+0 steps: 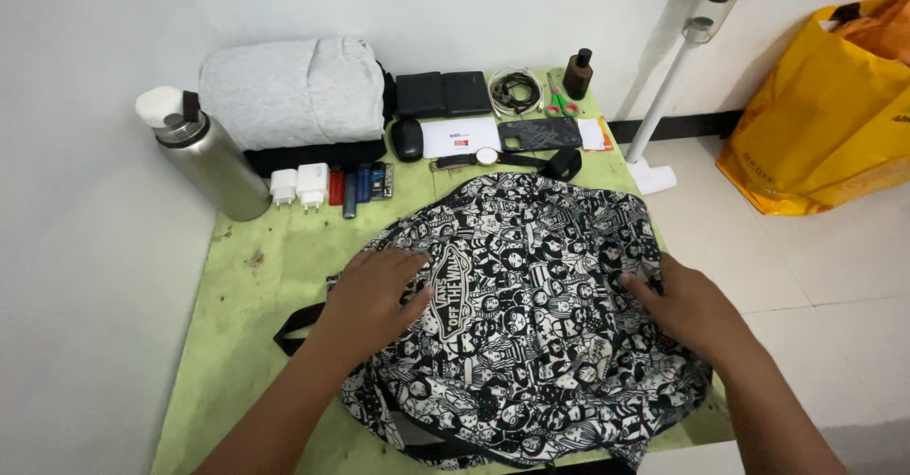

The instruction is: The person unpacks a patterned backpack on a table, removing a coiled cable, wallet, phone, cards, chargers, a lighter, a watch and other small items one at a time and arranging them on the table, then presses the empty backpack flat with both hands.

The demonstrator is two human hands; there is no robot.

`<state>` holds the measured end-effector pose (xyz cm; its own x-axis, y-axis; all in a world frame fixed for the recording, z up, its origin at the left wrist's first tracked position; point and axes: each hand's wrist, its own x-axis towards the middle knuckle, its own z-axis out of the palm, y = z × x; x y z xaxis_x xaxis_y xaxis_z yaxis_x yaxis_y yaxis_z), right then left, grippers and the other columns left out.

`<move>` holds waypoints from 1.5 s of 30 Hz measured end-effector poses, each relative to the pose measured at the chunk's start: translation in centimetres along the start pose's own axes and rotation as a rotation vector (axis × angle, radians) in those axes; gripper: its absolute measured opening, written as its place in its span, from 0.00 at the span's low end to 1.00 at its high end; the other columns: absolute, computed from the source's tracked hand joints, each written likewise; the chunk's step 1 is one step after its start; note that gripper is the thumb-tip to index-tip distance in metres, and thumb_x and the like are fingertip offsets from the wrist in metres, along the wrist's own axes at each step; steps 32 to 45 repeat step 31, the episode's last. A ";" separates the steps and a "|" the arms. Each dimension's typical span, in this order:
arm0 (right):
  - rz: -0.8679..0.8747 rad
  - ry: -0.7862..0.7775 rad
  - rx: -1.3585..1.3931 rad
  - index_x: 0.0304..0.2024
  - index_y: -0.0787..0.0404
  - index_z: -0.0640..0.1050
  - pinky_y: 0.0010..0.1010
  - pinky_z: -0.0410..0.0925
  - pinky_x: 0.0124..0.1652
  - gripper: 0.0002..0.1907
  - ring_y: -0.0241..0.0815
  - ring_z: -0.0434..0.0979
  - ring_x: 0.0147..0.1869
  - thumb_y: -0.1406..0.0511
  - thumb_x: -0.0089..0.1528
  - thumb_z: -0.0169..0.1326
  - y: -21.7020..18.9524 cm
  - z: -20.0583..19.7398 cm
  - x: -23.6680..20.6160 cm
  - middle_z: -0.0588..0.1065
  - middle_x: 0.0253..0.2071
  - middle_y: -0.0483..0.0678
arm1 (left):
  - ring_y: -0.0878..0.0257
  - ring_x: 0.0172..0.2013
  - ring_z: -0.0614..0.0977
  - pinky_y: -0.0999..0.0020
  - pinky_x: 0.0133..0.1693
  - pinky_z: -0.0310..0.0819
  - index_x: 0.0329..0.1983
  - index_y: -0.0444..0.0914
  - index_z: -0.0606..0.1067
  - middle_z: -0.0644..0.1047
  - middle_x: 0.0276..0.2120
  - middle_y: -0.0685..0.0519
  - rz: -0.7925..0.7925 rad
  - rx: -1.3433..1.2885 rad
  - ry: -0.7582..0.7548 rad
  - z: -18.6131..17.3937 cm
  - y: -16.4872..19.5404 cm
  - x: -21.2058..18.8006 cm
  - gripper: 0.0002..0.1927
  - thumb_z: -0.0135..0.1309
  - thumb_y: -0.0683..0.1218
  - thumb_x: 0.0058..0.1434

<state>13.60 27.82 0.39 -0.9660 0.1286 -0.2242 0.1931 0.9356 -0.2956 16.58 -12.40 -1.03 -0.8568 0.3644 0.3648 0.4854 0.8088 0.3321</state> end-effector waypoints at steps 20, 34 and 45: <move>-0.743 0.462 -0.167 0.70 0.67 0.62 0.51 0.48 0.71 0.33 0.60 0.52 0.79 0.53 0.68 0.45 -7.5 1.7 8.6 0.59 0.74 0.60 | 0.50 0.74 0.54 0.50 0.70 0.43 0.75 0.36 0.56 0.58 0.74 0.43 -0.170 0.218 0.104 5.8 -3.4 2.7 0.30 0.34 0.54 0.73; -0.720 0.484 -0.009 0.72 0.68 0.60 0.51 0.44 0.73 0.31 0.60 0.50 0.80 0.56 0.70 0.41 -5.9 5.4 10.6 0.58 0.75 0.62 | 0.49 0.74 0.57 0.51 0.71 0.45 0.74 0.35 0.58 0.61 0.72 0.42 -0.152 0.208 0.183 5.8 -3.3 2.9 0.29 0.36 0.53 0.74; -0.720 0.484 -0.009 0.72 0.68 0.60 0.51 0.44 0.73 0.31 0.60 0.50 0.80 0.56 0.70 0.41 -5.9 5.4 10.6 0.58 0.75 0.62 | 0.49 0.74 0.57 0.51 0.71 0.45 0.74 0.35 0.58 0.61 0.72 0.42 -0.152 0.208 0.183 5.8 -3.3 2.9 0.29 0.36 0.53 0.74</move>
